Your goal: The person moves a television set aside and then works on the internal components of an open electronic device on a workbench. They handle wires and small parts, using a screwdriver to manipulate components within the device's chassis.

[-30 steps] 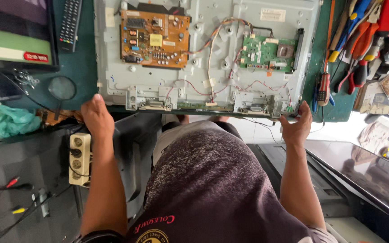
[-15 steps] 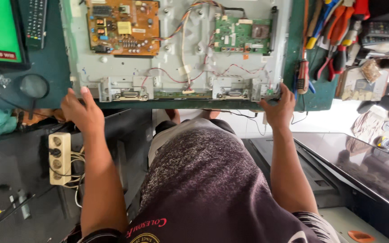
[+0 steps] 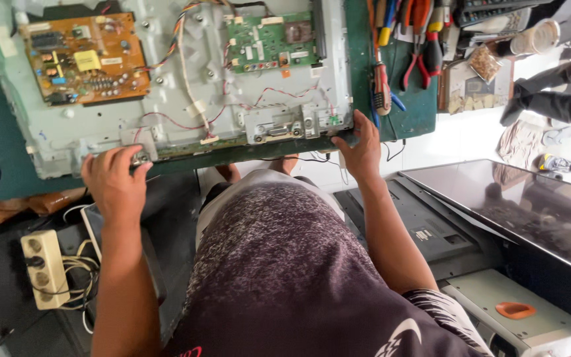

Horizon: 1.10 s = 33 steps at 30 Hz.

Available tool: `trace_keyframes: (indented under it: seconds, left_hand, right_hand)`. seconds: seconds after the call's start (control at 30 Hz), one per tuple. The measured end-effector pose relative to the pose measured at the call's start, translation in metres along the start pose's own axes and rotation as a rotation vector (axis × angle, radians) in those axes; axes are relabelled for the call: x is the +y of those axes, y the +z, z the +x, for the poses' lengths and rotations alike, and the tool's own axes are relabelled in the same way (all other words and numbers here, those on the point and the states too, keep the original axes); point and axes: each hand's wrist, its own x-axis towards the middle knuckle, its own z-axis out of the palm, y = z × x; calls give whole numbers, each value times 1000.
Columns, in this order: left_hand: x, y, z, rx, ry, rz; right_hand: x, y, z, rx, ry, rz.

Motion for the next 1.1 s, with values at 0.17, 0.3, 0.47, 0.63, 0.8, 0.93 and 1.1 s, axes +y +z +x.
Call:
trace_keyframes:
  seconds: [0.17, 0.3, 0.47, 0.63, 0.8, 0.93, 1.1]
  left_hand:
    - [11, -12, 8, -140, -53, 90]
    - [2, -4, 8, -118, -76, 44]
    - [3, -12, 14, -251, -177, -39]
    - [8, -11, 16, -144, -44, -32]
    - [20, 1, 4, -75, -101, -74]
    - [38, 1, 1, 51, -146, -89]
    - [80, -20, 12, 147, -135, -102]
  right_hand:
    - [-2, -16, 3, -160, 17, -7]
    - [-2, -19, 7, -173, 28, 5]
    - [0, -21, 9, -176, 67, 48]
    - [-5, -24, 16, -178, 74, 64]
    - [1, -22, 11, -174, 80, 70]
    - [-5, -20, 9, -109, 107, 201]
    - [-11, -15, 9, -136, 16, 158]
